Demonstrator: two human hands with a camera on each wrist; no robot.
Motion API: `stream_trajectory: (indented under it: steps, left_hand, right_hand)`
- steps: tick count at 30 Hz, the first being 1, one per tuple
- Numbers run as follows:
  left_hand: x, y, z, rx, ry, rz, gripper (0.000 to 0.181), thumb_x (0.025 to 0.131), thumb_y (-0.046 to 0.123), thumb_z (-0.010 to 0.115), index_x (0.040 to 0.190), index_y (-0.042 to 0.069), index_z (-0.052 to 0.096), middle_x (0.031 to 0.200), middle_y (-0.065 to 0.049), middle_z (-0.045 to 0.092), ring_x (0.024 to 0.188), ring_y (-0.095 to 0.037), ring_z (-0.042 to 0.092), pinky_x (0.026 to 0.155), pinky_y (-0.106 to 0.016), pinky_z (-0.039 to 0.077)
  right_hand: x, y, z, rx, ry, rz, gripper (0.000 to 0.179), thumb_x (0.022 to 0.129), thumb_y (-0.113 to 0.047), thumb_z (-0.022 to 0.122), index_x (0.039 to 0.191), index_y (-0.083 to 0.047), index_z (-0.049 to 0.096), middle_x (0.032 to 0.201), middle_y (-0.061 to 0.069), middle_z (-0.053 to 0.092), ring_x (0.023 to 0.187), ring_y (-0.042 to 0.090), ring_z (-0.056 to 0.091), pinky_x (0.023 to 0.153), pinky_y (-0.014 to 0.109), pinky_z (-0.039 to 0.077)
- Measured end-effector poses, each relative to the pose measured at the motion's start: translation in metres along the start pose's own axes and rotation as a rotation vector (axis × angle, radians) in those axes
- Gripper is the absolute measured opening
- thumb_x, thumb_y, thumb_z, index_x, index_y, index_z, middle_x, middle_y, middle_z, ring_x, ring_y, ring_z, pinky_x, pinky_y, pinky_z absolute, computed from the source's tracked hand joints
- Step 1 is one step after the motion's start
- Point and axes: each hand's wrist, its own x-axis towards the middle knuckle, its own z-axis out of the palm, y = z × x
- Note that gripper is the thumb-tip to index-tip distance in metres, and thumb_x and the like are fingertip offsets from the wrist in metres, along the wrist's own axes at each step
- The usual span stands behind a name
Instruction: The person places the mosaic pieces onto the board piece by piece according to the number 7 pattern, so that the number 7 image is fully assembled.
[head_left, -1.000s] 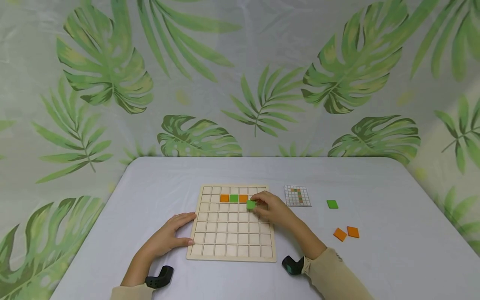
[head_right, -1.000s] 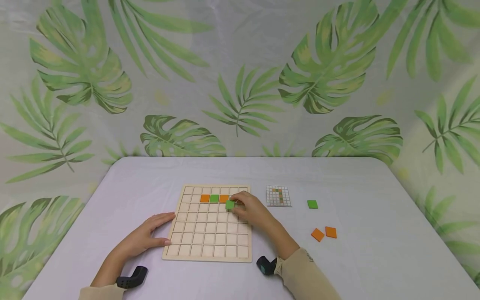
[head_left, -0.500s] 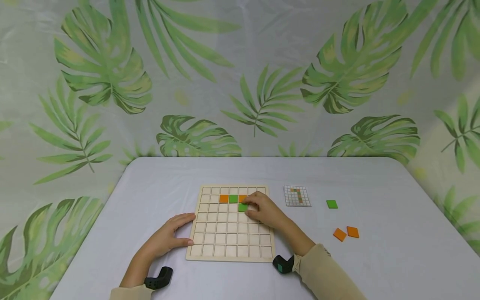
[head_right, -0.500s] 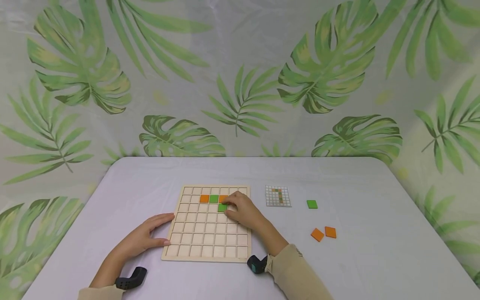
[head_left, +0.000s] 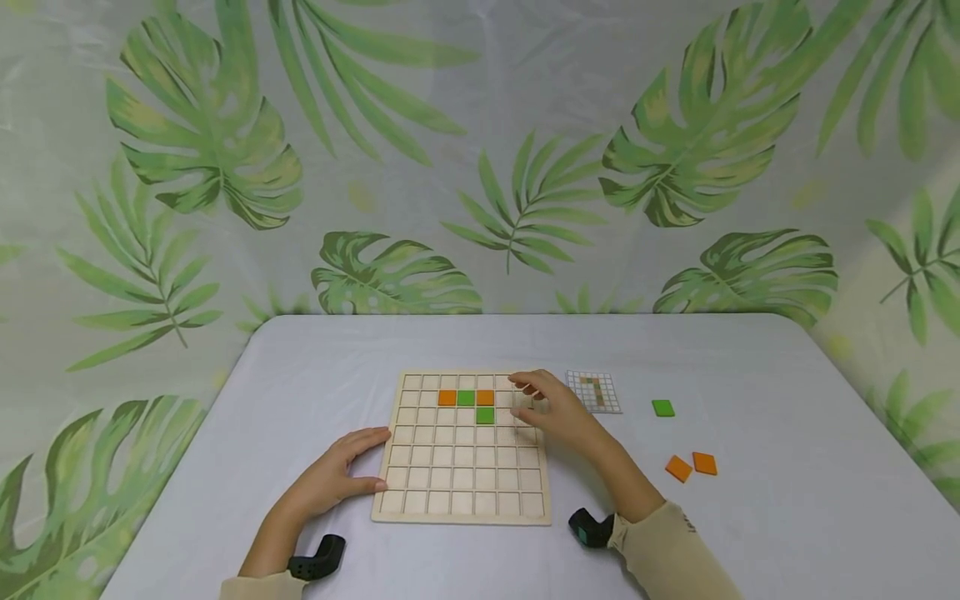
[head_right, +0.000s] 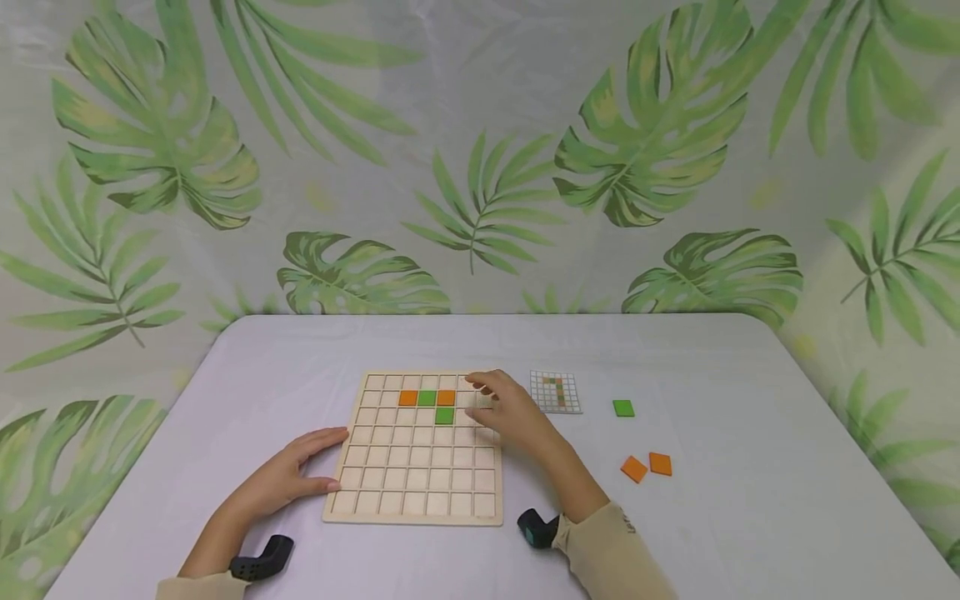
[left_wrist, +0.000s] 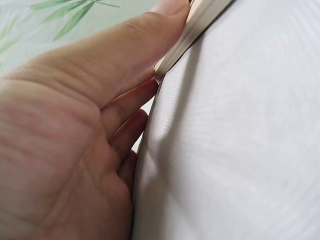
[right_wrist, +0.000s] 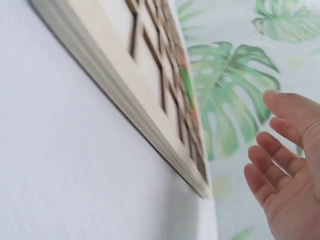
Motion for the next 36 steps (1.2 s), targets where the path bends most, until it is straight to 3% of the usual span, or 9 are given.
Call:
stream_trajectory:
  steps: [3,8,14,19,24,31,36]
  left_hand:
    - [0.000,0.001,-0.001,-0.004,0.000,-0.001,0.076,0.068,0.036,0.075,0.133,0.012,0.046,0.137,-0.006,0.039,0.129,-0.032,0.026,0.102,-0.054,0.020]
    - [0.000,0.002,-0.001,-0.004,0.001,-0.005,0.075,0.068,0.035,0.075,0.133,0.012,0.046,0.137,-0.006,0.039,0.129,-0.031,0.025,0.102,-0.053,0.020]
    - [0.001,0.003,0.000,0.002,0.004,-0.011,0.075,0.068,0.035,0.075,0.132,0.011,0.046,0.136,-0.007,0.040,0.128,-0.032,0.027,0.101,-0.053,0.021]
    - [0.001,0.004,-0.001,0.001,0.003,-0.025,0.075,0.067,0.035,0.076,0.132,0.012,0.046,0.137,-0.006,0.039,0.129,-0.032,0.026,0.102,-0.053,0.021]
    - [0.000,0.004,-0.001,0.004,0.005,-0.027,0.075,0.068,0.035,0.075,0.133,0.012,0.046,0.137,-0.006,0.039,0.129,-0.032,0.026,0.102,-0.053,0.020]
    - [0.000,0.002,0.000,0.018,0.008,-0.009,0.075,0.068,0.037,0.075,0.132,0.011,0.046,0.137,-0.006,0.040,0.128,-0.032,0.027,0.102,-0.053,0.020]
    - [0.000,0.001,0.001,0.015,0.013,-0.002,0.075,0.068,0.037,0.075,0.132,0.011,0.046,0.137,-0.006,0.040,0.128,-0.032,0.027,0.102,-0.053,0.020]
  right_hand:
    - [-0.011,-0.002,-0.017,-0.046,0.047,-0.037,0.048,0.082,-0.020,0.067,0.125,-0.008,0.050,0.118,0.012,0.053,0.102,0.024,0.050,0.085,0.040,0.043]
    - [-0.036,0.001,-0.043,-0.105,0.105,-0.029,0.051,0.081,-0.026,0.068,0.127,-0.011,0.049,0.119,0.007,0.053,0.104,0.021,0.049,0.086,0.041,0.043]
    - [-0.076,0.012,-0.070,-0.183,0.135,0.024,0.054,0.079,-0.025,0.070,0.127,-0.010,0.049,0.120,0.005,0.051,0.100,0.027,0.049,0.081,0.047,0.044]
    - [-0.110,0.026,-0.086,-0.229,0.110,0.113,0.057,0.077,-0.028,0.071,0.126,-0.010,0.048,0.121,0.008,0.051,0.102,0.031,0.049,0.077,0.049,0.046]
    - [-0.135,0.037,-0.096,-0.248,0.083,0.177,0.060,0.075,-0.030,0.072,0.125,-0.007,0.048,0.119,0.009,0.052,0.100,0.030,0.050,0.076,0.042,0.049]
    - [-0.160,0.050,-0.100,-0.338,0.148,0.131,0.055,0.067,-0.019,0.079,0.115,-0.003,0.056,0.108,0.007,0.057,0.090,0.015,0.053,0.078,0.009,0.040]
    - [-0.170,0.057,-0.102,-0.407,0.132,0.182,0.047,0.069,-0.022,0.078,0.107,-0.002,0.059,0.109,0.008,0.055,0.087,0.018,0.056,0.075,0.018,0.046]
